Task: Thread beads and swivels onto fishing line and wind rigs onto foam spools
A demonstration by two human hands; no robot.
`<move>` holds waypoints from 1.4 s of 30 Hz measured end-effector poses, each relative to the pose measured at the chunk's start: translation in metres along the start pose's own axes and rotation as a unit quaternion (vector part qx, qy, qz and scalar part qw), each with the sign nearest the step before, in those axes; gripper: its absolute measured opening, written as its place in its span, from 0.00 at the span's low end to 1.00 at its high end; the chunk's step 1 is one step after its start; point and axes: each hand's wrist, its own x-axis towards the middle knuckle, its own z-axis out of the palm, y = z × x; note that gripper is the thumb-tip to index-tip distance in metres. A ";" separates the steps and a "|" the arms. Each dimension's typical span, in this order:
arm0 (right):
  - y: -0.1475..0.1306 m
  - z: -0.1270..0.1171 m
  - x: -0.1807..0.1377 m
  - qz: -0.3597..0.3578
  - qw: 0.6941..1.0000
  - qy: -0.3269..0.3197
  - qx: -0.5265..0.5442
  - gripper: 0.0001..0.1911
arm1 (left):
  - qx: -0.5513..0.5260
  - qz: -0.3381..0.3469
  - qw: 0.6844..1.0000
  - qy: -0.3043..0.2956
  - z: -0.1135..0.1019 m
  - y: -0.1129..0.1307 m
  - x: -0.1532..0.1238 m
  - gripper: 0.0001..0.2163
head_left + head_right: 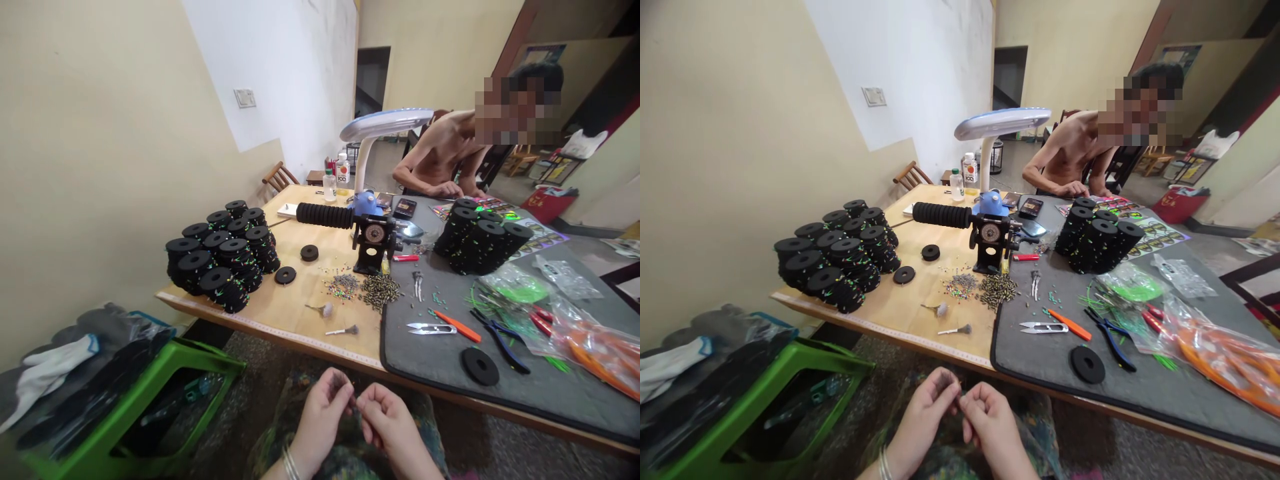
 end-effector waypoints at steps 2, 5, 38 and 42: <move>0.002 0.000 0.001 0.003 1.000 -0.002 0.008 0.28 | 0.016 0.010 1.000 0.000 0.000 0.002 -0.001 0.09; 0.002 0.000 0.002 0.009 1.000 -0.002 0.025 0.27 | 0.032 0.024 0.999 0.002 0.000 0.002 -0.001 0.09; 0.005 -0.005 0.005 -0.045 0.992 0.037 0.116 0.24 | -0.001 -0.014 0.996 -0.085 0.003 0.005 -0.009 0.08; 0.002 -0.003 0.002 -0.064 0.994 0.037 0.080 0.25 | -0.025 -0.043 0.995 -0.089 0.003 0.007 -0.008 0.09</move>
